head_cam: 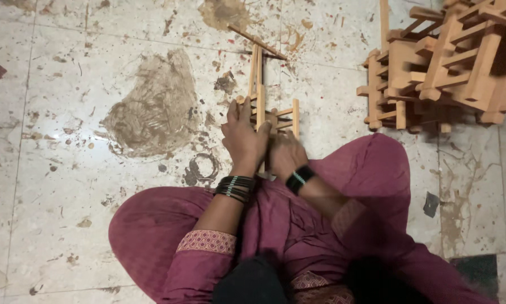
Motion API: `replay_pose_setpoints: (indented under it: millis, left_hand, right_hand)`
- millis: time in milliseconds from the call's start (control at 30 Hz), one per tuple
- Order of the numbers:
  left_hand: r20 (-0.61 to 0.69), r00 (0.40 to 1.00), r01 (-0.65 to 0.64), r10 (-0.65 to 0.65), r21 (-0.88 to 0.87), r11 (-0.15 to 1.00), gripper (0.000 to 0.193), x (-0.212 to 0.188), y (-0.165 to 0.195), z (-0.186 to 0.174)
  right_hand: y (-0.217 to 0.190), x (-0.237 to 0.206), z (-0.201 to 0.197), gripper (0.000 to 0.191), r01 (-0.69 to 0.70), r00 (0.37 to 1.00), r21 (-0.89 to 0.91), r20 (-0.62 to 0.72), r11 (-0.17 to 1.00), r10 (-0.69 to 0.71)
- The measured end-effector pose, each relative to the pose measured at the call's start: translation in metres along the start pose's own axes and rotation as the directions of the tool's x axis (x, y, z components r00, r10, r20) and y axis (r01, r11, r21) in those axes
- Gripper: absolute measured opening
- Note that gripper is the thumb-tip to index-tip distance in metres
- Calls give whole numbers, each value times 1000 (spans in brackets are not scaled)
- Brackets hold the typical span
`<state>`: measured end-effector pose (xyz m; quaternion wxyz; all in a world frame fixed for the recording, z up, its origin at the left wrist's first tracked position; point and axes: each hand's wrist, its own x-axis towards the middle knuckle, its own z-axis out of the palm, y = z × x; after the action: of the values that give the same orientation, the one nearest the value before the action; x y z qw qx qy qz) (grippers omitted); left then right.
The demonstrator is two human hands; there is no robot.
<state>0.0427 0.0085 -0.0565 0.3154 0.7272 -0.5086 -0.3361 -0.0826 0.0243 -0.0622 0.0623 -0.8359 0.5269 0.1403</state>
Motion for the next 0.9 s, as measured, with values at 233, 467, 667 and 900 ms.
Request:
replay_pose_setpoints:
  millis: [233,467,667,900]
  left_hand:
    - [123,992,8,-10,18,1000,84,10,1,-3]
    - [132,991,20,-23,24,1000,80,11,-3,-3]
    - [68,998,18,-14,-61,998,76,12,-7,-2]
    - [84,994,-65,75,-115,991,68,30,-17,-10]
  right_hand:
    - [22,-52,-21,27,-13,999,199,36,980,6]
    - [87,10,-28,52,100,924,137,-380,986,-41]
    - [37,-83,29,44,399,868,-196,-236,896,-438]
    - [67,-57,-10,40,-34,949,665,-213,746,233]
